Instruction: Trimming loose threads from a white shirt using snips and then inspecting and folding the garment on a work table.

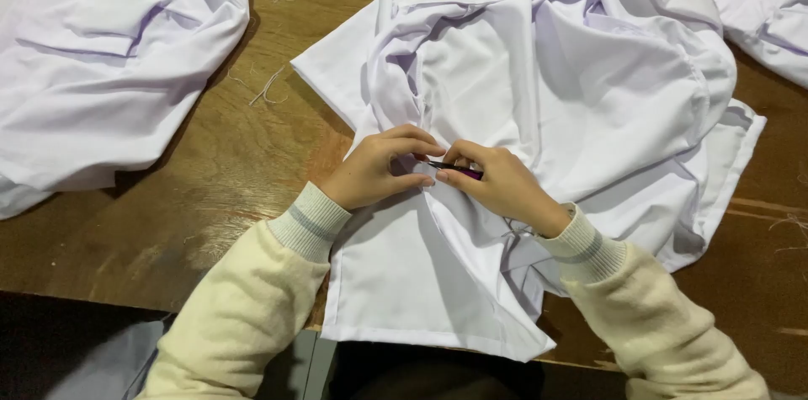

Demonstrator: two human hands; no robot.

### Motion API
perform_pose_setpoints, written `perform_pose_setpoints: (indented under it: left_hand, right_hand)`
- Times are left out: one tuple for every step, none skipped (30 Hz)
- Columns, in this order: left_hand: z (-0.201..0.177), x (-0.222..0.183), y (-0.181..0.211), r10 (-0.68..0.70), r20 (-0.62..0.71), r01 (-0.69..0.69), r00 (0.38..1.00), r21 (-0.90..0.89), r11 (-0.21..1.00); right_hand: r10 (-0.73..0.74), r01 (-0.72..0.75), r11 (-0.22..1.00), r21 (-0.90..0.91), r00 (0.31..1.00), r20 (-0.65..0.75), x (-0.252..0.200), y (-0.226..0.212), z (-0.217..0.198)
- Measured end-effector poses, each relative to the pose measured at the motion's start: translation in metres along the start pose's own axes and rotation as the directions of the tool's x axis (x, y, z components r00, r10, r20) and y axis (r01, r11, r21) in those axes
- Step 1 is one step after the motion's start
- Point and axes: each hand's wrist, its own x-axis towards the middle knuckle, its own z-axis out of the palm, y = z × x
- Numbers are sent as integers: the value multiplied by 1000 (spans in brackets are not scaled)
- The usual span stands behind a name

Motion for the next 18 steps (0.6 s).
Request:
perform_pose_setpoints:
  left_hand:
    - [0,0,-1,0,0,0,1000,0,1000]
    - [0,0,-2,7,0,-7,1000,-1,1000]
    - [0,0,-3,13,-1,-13,1000,-3,1000]
    - [0,0,-2,13,-1,-13,1000,-3,1000]
    - [0,0,-2,10,2,-10,1000,-5,1000]
    - [0,0,-1,7,4,-7,1000,-6,1000]
    - [0,0,-1,7,4,-7,1000,-6,1000]
    - [0,0,-1,4,4,-4,1000,-5,1000]
    - [0,0,-1,1,3,-1,1000,-3,1000]
    - [0,0,0,1,3,-1,1000,-4,1000]
    - [0,0,0,0,4,0,1000,-3,1000]
    - [-1,0,0,-1,5,1,1000,-3,1000]
    - [0,0,0,-1,6,1,1000,-3,1000]
    - [0,1,0,2,4,-2,1000,-4,1000]
    - [0,0,0,5,3,-5,1000,-4,1000]
    - [0,1,2,5,3,-5,1000,-4,1000]
    - [0,1,3,0,1,0,1000,-5,1000]
    - [0,1,4,-5,0,5,1000,-6,1000]
  right_hand:
    - [0,0,1000,0,1000,0,1,2,1]
    - [-4,4,1000,-7,1000,-4,1,3,2]
    - [-8,8,1000,-14,1000,-6,2,5,3]
    - [-8,8,1000,-13,1000,-6,2,5,3]
    - [-5,5,1000,-18,1000,-7,2,6,3]
    - [-2,2,1000,-22,1000,-8,2,6,4]
    - [-2,2,1000,-22,1000,-8,2,6,3]
    - [4,-4,1000,-22,1000,-5,1,5,3]
    - [9,-9,1000,-22,1000,-2,1,4,3]
    - [9,-9,1000,-22,1000,-2,1,4,3]
    - [10,-10,1000,-21,1000,-2,1,4,3]
    - [12,-12,1000,-20,1000,-2,1,4,3]
    - [11,-11,1000,-20,1000,-3,1,3,2]
    - [13,-14,1000,-20,1000,-3,1,3,2]
    - [16,-16,1000,-21,1000,-3,1,2,2]
    - [16,-16,1000,-21,1000,-3,1,1,1]
    - [14,-14,1000,-23,1000,1,1,0,1]
    - [13,-13,1000,-25,1000,5,0,-1,0]
